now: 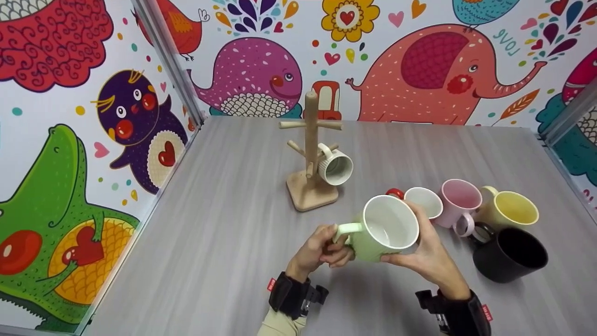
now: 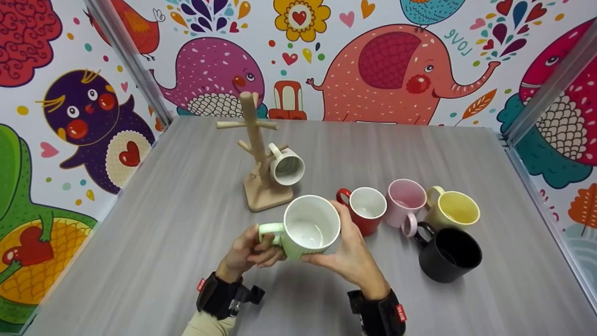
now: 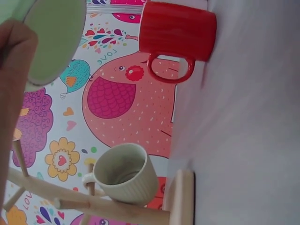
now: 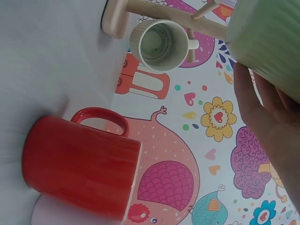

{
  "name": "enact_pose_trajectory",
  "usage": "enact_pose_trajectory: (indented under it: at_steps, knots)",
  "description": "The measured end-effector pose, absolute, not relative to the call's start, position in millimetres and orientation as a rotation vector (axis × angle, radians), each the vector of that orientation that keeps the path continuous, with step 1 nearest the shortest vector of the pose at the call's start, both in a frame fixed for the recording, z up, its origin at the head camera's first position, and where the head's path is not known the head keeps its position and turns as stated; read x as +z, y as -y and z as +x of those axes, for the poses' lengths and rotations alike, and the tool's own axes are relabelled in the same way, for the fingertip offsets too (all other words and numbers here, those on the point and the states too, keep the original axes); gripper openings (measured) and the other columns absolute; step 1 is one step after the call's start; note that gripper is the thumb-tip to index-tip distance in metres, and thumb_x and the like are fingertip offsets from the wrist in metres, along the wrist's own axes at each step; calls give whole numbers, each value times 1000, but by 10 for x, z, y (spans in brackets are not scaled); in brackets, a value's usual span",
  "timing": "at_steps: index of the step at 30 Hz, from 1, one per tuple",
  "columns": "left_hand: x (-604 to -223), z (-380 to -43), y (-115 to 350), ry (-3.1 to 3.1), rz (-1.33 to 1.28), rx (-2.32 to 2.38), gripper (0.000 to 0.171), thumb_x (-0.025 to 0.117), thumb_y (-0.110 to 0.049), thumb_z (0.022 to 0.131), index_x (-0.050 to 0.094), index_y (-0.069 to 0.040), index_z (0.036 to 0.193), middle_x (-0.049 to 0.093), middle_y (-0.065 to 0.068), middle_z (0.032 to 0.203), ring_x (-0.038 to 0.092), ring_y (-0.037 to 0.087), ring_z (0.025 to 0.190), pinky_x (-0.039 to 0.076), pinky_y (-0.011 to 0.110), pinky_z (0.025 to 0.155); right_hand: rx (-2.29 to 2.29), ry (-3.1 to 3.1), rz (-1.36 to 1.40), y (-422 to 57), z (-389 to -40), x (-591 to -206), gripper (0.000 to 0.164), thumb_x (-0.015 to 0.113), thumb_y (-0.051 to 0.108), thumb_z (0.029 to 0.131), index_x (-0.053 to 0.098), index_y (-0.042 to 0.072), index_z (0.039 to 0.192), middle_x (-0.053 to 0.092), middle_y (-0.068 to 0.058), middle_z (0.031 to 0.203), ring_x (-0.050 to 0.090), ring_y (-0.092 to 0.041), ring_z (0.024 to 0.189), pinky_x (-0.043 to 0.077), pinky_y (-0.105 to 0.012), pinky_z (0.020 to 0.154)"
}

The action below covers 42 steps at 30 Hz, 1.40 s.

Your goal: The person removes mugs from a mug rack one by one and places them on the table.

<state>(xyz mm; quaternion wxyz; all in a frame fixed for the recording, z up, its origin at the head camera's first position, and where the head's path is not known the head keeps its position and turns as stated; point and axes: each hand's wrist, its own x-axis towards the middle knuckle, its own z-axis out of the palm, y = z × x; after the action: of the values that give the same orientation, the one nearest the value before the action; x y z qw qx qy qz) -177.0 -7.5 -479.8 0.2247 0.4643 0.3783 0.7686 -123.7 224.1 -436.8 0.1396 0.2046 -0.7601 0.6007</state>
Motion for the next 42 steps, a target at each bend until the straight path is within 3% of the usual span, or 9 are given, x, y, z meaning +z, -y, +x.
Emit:
enact_pose_trajectory:
  at_steps: [10,14,23,28,33,42]
  knots:
    - [-4802,-1768,80,-1066,1242,2111,57,35,-52,108,30,-14,66,18,8,41,32,12,39,37,23,51,1650,2183,588,-2239,-1230,-4390,100,93,-12,47,46,-11,136,59,-1,128,55,-13,112,41,-22,95]
    - [-4748,-1768,100,-1142,1193,2090,63,37,-56,106,31,-8,65,20,9,44,34,9,42,35,23,48,1595,2149,592,-2239,-1230,-4411,102,94,-10,43,48,-11,134,59,0,128,56,-13,111,42,-22,94]
    - [-4654,-1751,181,-1668,984,2014,84,43,-67,98,49,13,74,49,-5,63,42,5,54,37,21,58,1574,2100,544,-2259,-1222,-4439,101,92,-11,42,48,-13,132,60,3,125,58,-12,108,42,-21,92]
    - [-4642,-1753,164,-1827,928,2113,74,54,-59,98,56,13,81,55,-5,78,47,6,64,38,19,62,1540,2124,499,-2272,-1216,-4444,100,93,-10,43,49,-12,133,61,3,125,58,-11,107,43,-20,91]
    - [-4648,-1764,126,-1789,1013,2202,64,55,-48,101,54,13,83,52,-3,82,48,6,66,40,19,61,1538,2140,468,-2272,-1210,-4442,99,93,-9,43,50,-11,132,61,4,123,58,-11,105,43,-20,90]
    - [-4625,-1753,106,-1727,1047,2223,67,55,-49,100,51,14,82,52,-1,83,49,8,66,43,19,60,1495,2159,459,-2288,-1205,-4442,98,93,-8,43,51,-12,131,61,6,121,58,-10,104,42,-20,89]
